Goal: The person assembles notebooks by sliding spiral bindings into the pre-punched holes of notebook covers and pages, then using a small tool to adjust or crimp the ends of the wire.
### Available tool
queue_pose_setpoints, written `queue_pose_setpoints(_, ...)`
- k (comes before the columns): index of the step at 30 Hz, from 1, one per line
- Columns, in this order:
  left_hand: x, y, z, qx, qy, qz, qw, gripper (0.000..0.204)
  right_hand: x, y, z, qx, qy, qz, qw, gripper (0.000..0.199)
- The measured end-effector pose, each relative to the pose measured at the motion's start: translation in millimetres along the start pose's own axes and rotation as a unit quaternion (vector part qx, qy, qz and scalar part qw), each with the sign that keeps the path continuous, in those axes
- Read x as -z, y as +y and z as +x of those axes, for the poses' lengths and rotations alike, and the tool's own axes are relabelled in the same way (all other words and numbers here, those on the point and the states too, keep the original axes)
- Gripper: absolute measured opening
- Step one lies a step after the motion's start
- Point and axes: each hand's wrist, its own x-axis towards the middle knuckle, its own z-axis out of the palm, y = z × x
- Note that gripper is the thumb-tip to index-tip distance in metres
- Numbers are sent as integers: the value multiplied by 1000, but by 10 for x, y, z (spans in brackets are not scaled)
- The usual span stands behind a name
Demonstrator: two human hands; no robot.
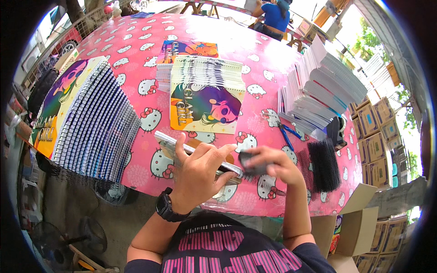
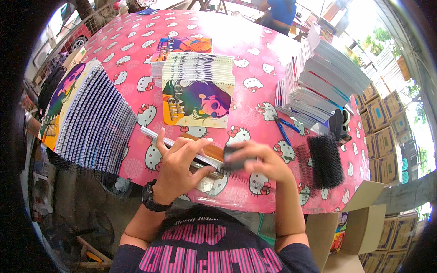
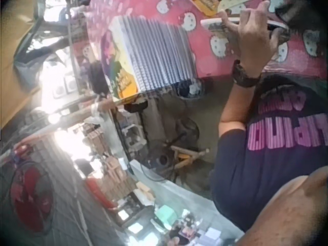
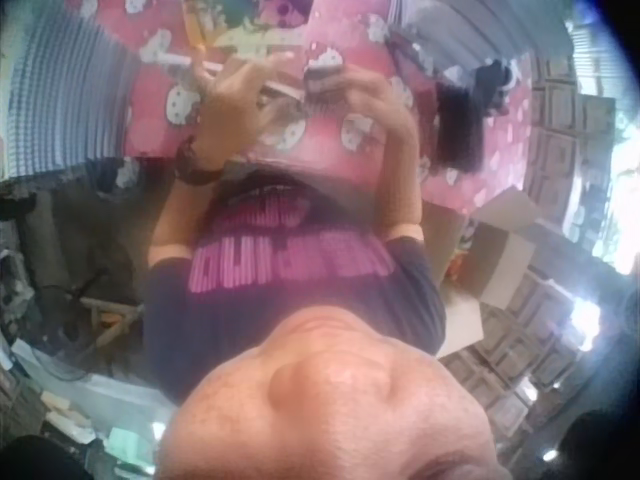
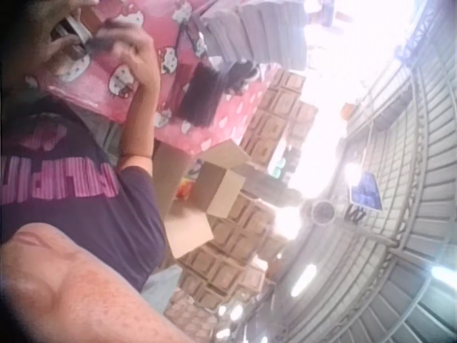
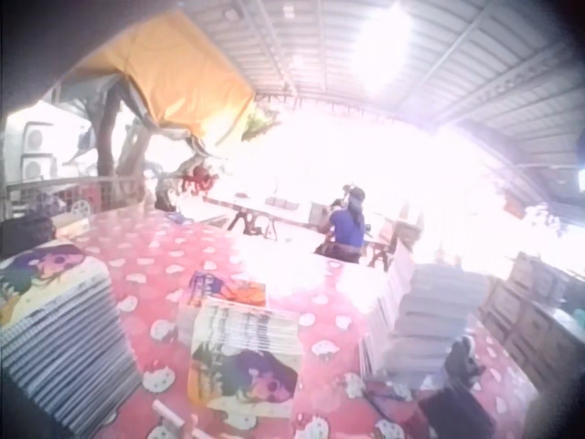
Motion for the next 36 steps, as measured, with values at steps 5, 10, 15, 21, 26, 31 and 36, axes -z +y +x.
queue_pose_setpoints(5,19,9,13,7,0,-24,1000,61,55,-71,54,117,-72,201,970,45)
queue_pose_setpoints(10,36,-25,-10,8,7,-20,1000,64,14,-131,98,72,-3,104,992,40)
queue_pose_setpoints(15,132,-84,15,18,25,19,999,67,-5,-75,285,-42,61,-193,978,52)
queue_pose_setpoints(21,206,-173,-21,33,9,16,999,68,-79,-171,393,-43,24,-105,993,52)
queue_pose_setpoints(26,218,-200,-40,22,21,-1,1000,68,-166,-175,451,32,-30,-67,997,52)
queue_pose_setpoints(31,256,-356,-171,83,177,11,981,89,-193,-207,458,127,-50,131,982,57)
queue_pose_setpoints(36,78,-579,-351,229,217,-390,865,81,-199,-154,562,49,40,-36,997,34)
